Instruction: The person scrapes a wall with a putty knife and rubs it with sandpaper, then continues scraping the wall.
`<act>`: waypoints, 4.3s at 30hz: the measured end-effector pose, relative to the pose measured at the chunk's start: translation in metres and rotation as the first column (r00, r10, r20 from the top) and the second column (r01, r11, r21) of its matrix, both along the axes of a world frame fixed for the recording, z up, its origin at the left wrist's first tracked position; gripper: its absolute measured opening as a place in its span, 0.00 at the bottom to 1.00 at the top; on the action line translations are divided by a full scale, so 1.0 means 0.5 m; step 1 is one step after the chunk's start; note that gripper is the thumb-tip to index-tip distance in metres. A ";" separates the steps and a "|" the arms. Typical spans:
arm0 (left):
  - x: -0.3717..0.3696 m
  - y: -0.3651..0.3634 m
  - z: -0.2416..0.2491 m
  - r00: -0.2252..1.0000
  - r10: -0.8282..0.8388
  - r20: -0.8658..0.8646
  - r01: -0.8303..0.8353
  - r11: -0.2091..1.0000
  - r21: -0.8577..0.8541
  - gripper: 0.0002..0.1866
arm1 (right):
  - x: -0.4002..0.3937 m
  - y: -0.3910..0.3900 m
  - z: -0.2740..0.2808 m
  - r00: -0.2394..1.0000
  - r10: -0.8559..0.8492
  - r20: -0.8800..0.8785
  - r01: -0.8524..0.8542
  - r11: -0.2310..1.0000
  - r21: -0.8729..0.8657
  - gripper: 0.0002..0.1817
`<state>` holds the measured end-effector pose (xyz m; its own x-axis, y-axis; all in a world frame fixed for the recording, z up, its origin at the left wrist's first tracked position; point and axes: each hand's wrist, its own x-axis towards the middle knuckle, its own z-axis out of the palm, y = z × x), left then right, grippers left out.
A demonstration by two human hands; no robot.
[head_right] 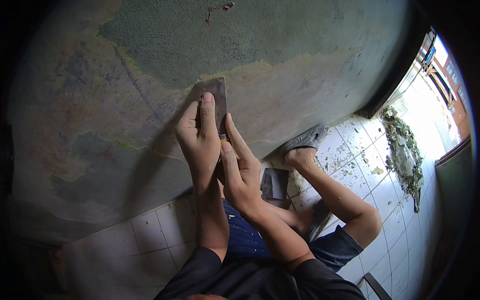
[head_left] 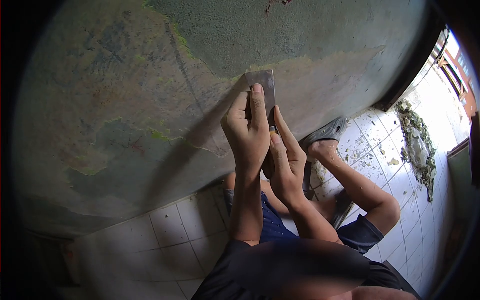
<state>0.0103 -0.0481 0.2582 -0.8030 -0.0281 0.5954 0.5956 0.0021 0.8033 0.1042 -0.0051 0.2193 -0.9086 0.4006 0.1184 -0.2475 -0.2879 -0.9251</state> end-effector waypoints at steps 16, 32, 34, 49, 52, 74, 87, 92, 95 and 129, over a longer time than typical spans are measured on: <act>0.006 0.006 0.000 0.996 0.080 -0.036 -0.082 0.996 -0.038 0.24 | 0.001 0.014 0.000 0.989 0.015 -0.150 -0.004 0.998 0.069 0.28; -0.018 0.030 0.064 0.997 0.052 -0.056 -0.053 0.998 -0.016 0.23 | -0.023 0.043 0.070 0.968 -0.045 -0.247 0.076 0.990 0.118 0.27; -0.015 0.028 0.034 0.978 0.131 -0.165 -0.135 0.991 -0.014 0.22 | -0.005 0.041 0.052 0.986 0.027 -0.166 -0.016 0.998 0.068 0.27; 0.002 0.021 0.056 0.993 0.121 0.016 -0.121 0.992 -0.036 0.24 | -0.009 0.025 0.053 0.969 -0.020 -0.246 0.041 0.996 0.078 0.28; 0.002 0.016 0.042 0.995 0.097 -0.003 -0.097 0.994 -0.053 0.24 | -0.005 0.035 0.043 0.981 0.042 -0.192 -0.041 0.999 0.011 0.27; -0.016 0.048 -0.016 0.983 0.153 -0.104 -0.151 0.988 0.028 0.24 | 0.004 0.063 0.018 0.988 0.042 -0.148 -0.029 0.996 0.088 0.26; -0.020 0.033 0.007 0.984 0.131 -0.119 -0.135 0.990 -0.027 0.22 | -0.004 0.035 0.022 0.980 -0.031 -0.194 0.055 0.991 0.123 0.26; -0.020 0.034 0.017 0.987 0.102 -0.122 -0.103 0.995 -0.004 0.23 | -0.019 0.023 0.003 0.968 -0.104 -0.227 0.146 0.974 0.174 0.27; -0.027 0.031 0.031 0.988 0.094 -0.121 -0.096 0.995 -0.014 0.23 | -0.025 0.024 0.024 0.971 -0.069 -0.230 0.092 0.992 0.090 0.27; -0.013 0.040 0.037 0.988 0.143 -0.056 -0.139 0.988 0.063 0.26 | -0.007 0.043 0.055 0.982 -0.091 -0.167 0.133 0.956 0.261 0.26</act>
<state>0.0039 -0.0280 0.2769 -0.7510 -0.1748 0.6367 0.6401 0.0439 0.7670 0.1008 0.0163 0.2470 -0.8224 0.4329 0.3690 -0.4073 0.0048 -0.9133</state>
